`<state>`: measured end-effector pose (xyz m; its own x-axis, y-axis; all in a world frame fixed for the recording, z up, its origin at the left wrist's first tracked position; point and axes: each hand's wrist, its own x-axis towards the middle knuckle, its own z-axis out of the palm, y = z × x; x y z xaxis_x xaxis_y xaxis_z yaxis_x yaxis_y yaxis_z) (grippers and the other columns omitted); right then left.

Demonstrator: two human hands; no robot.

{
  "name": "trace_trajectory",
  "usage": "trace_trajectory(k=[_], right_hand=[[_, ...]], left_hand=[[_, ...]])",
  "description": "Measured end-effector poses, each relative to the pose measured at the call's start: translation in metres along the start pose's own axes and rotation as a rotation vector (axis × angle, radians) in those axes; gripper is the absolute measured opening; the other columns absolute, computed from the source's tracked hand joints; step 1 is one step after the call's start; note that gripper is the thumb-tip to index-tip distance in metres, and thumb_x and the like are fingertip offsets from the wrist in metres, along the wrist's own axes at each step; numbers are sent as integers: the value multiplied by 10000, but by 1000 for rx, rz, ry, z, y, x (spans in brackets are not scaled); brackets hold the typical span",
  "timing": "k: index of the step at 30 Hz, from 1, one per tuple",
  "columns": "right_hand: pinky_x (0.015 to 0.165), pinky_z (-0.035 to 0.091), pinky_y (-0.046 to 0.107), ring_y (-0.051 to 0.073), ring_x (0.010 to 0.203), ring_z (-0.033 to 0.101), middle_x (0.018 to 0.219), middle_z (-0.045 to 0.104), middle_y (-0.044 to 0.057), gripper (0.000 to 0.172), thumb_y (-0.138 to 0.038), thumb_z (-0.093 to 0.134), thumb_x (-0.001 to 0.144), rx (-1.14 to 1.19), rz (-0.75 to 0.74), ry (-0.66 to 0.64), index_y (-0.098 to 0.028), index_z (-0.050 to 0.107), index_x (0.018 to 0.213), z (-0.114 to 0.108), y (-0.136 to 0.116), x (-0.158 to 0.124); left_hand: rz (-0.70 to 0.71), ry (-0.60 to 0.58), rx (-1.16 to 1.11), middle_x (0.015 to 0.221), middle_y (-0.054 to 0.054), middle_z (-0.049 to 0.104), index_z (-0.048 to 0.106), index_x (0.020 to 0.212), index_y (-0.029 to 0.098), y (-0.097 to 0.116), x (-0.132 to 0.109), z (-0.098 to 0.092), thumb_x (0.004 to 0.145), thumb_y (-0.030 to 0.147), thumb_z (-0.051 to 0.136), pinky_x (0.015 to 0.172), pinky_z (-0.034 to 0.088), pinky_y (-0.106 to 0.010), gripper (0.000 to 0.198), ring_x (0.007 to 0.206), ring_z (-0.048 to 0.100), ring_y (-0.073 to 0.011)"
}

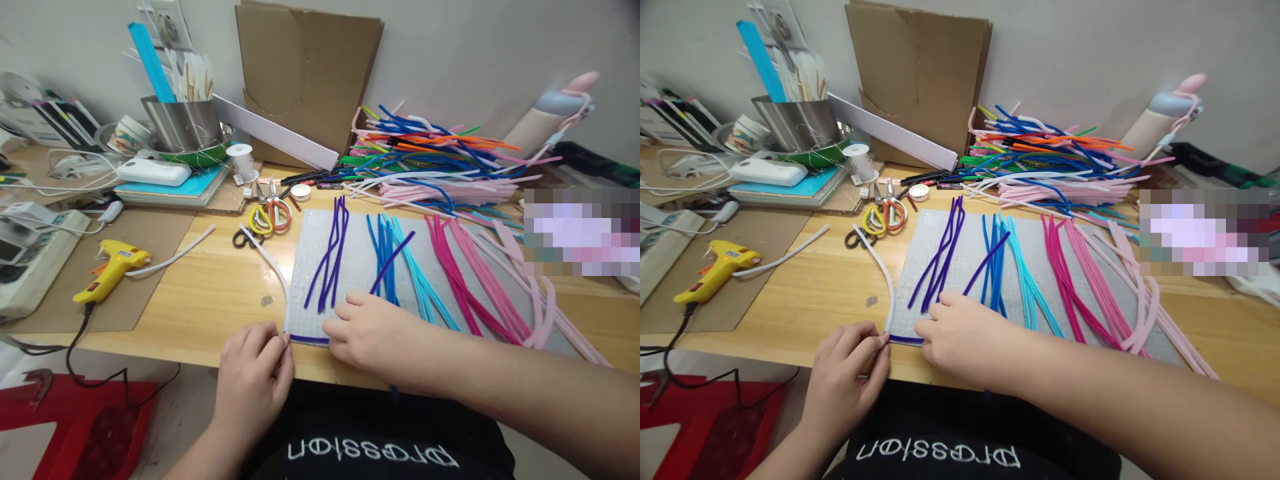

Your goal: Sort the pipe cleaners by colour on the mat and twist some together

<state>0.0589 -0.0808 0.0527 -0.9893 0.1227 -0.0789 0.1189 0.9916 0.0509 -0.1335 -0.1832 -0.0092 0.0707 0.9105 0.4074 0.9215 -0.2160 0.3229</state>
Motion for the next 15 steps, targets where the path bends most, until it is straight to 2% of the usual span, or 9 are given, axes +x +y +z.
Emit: trace_trajectory(k=[8,15], right_hand=[[696,273,366,186,764,471,810,562,3,133,-163,615,790,-13,-59,-8,-209,641,668,-5,8,18],[769,273,391,209,858,465,840,594,5,148,-138,605,782,-54,-92,-111,-234,665,687,-14,8,32]], left_hand=[[27,0,46,849,-58,596,606,754,182,-1,-1,0,805,190,543,701,389,-344,81,777,536,-201],[35,7,96,864,-57,597,599,759,182,2,-4,-1,821,203,526,708,386,-340,98,794,538,-204]])
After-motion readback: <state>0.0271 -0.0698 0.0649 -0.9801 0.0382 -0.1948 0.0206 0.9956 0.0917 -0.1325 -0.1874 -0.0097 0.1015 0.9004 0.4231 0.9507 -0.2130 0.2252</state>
